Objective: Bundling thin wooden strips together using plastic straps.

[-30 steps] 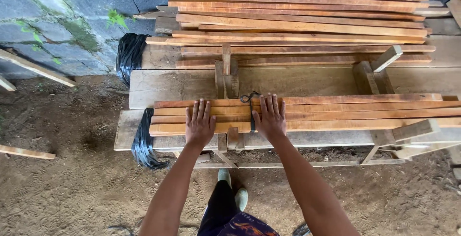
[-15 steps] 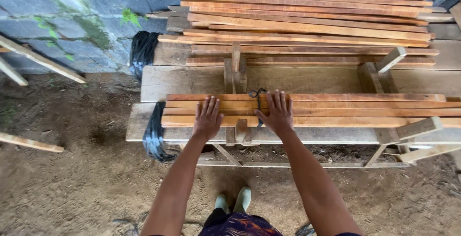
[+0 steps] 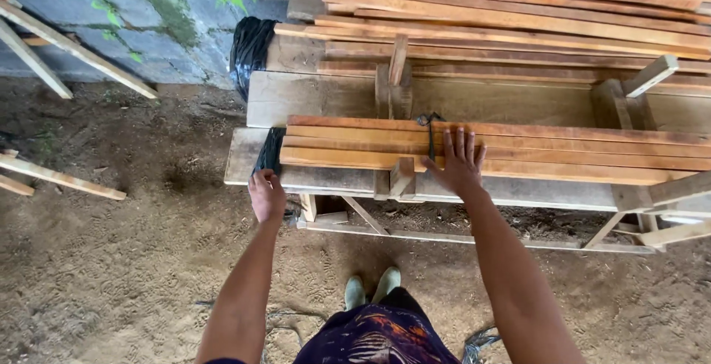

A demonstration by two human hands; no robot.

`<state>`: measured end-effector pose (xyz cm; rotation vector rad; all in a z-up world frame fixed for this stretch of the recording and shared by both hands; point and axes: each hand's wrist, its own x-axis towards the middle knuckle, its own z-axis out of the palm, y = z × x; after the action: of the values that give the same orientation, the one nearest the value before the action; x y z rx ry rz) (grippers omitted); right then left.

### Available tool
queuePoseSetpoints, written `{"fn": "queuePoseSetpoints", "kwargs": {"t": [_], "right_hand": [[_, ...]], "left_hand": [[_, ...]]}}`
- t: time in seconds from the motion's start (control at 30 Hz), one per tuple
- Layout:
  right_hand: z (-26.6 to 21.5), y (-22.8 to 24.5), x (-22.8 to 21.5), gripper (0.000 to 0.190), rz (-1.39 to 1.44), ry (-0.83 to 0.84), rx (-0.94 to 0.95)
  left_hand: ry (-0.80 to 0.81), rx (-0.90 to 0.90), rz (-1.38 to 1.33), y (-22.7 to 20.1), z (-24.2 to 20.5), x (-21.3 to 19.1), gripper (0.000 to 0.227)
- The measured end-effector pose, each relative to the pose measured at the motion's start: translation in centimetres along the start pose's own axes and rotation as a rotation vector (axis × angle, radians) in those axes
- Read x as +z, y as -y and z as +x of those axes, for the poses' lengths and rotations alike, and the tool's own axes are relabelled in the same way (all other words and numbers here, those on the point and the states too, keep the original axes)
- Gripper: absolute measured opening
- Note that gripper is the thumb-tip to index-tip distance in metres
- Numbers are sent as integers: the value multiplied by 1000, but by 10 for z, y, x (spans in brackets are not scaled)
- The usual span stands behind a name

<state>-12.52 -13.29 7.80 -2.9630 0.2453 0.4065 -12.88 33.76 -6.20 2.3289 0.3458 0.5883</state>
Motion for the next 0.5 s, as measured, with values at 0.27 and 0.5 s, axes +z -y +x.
{"fn": "queuePoseSetpoints", "kwargs": {"t": [0.27, 0.5], "right_hand": [[6, -4, 1, 108, 8, 3, -21], [9, -9, 8, 112, 18, 27, -18]], "left_hand": [[252, -302, 223, 43, 51, 11, 36], [219, -281, 234, 20, 46, -2, 26]]}}
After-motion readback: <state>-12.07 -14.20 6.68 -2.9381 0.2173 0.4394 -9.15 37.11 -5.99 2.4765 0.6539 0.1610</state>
